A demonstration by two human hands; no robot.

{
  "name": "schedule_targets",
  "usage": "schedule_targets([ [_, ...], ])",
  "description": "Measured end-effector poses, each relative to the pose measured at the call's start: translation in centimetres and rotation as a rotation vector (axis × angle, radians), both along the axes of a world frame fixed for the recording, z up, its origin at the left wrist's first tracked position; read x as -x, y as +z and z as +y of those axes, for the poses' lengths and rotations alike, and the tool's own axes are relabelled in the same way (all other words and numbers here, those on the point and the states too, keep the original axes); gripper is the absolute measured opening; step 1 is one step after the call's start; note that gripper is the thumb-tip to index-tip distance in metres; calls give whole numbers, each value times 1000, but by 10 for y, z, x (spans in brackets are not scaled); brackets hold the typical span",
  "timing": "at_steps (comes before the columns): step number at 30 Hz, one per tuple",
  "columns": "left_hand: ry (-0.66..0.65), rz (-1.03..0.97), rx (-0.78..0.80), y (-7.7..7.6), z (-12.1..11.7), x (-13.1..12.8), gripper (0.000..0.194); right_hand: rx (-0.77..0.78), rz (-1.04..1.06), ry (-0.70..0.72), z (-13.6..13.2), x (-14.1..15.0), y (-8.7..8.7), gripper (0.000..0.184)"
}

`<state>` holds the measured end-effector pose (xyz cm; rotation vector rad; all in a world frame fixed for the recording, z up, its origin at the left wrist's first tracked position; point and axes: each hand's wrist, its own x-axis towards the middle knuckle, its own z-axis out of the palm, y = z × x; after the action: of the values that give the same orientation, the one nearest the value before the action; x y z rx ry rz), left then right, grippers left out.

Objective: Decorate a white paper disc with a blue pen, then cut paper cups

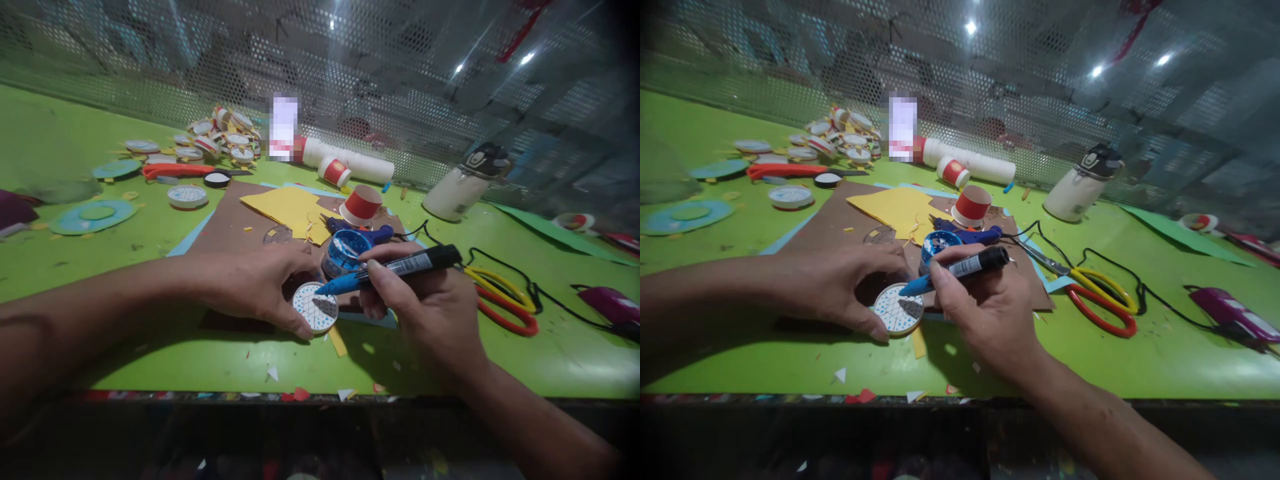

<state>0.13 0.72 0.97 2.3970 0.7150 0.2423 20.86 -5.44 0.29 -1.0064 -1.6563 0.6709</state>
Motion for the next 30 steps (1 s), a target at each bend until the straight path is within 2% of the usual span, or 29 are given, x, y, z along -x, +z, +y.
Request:
schedule_targets([
  [7, 22, 25, -21, 2, -1, 0, 43, 15, -92, 70, 0, 1, 6, 7],
  [12, 2, 16, -8, 1, 0, 0, 45, 15, -179, 53, -1, 3, 7, 6],
  [20, 12, 33, 22, 1, 0, 0, 52, 7, -159, 45, 1, 3, 5, 6],
  [26, -8, -11, -37, 0, 0, 1, 48, 7, -161, 50, 0, 2, 4, 8],
  [30, -1, 3, -22, 0, 0, 1, 49, 17, -165, 61, 0, 3, 4, 5],
])
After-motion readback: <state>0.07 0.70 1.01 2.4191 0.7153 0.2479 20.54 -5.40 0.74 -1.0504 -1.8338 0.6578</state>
